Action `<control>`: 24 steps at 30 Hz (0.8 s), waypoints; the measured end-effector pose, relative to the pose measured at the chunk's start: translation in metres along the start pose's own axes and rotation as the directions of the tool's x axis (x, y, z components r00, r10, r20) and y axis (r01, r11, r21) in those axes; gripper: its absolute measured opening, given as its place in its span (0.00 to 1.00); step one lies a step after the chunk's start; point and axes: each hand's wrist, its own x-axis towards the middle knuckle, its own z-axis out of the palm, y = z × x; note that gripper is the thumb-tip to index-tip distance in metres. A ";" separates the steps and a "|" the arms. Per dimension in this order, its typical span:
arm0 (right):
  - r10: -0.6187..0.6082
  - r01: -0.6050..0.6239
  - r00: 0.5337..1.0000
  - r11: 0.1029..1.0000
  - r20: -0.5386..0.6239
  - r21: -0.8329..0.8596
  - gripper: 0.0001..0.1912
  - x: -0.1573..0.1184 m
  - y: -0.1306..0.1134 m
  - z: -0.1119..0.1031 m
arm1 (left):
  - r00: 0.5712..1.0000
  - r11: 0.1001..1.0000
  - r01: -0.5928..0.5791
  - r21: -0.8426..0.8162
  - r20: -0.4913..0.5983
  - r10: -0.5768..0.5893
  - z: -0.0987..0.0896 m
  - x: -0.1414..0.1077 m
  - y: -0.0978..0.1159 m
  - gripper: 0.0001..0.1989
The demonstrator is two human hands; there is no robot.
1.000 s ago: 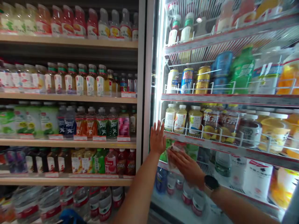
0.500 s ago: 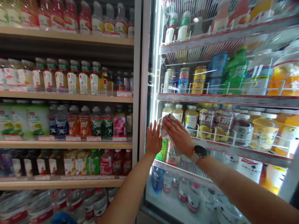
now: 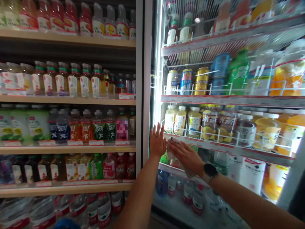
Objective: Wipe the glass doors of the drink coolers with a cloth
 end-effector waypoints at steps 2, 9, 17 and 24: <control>0.052 -0.052 0.999 0.998 -0.004 -0.027 0.30 0.022 0.024 -0.014 | 1.000 1.000 0.007 -0.015 -0.003 -0.007 0.000 0.000 0.000 0.30; 0.253 -0.257 0.966 0.962 -0.053 -0.095 0.29 0.058 0.049 -0.028 | 1.000 1.000 -0.006 -0.017 -0.024 0.005 0.000 0.002 0.001 0.29; 0.060 -0.058 0.998 0.996 0.015 -0.073 0.33 -0.033 -0.047 0.021 | 1.000 1.000 -0.006 0.004 -0.021 0.006 -0.001 0.000 0.002 0.30; 0.045 -0.044 0.999 0.997 0.020 -0.057 0.31 -0.022 -0.027 0.010 | 0.999 1.000 -0.010 -0.002 -0.031 0.010 0.000 0.000 0.001 0.30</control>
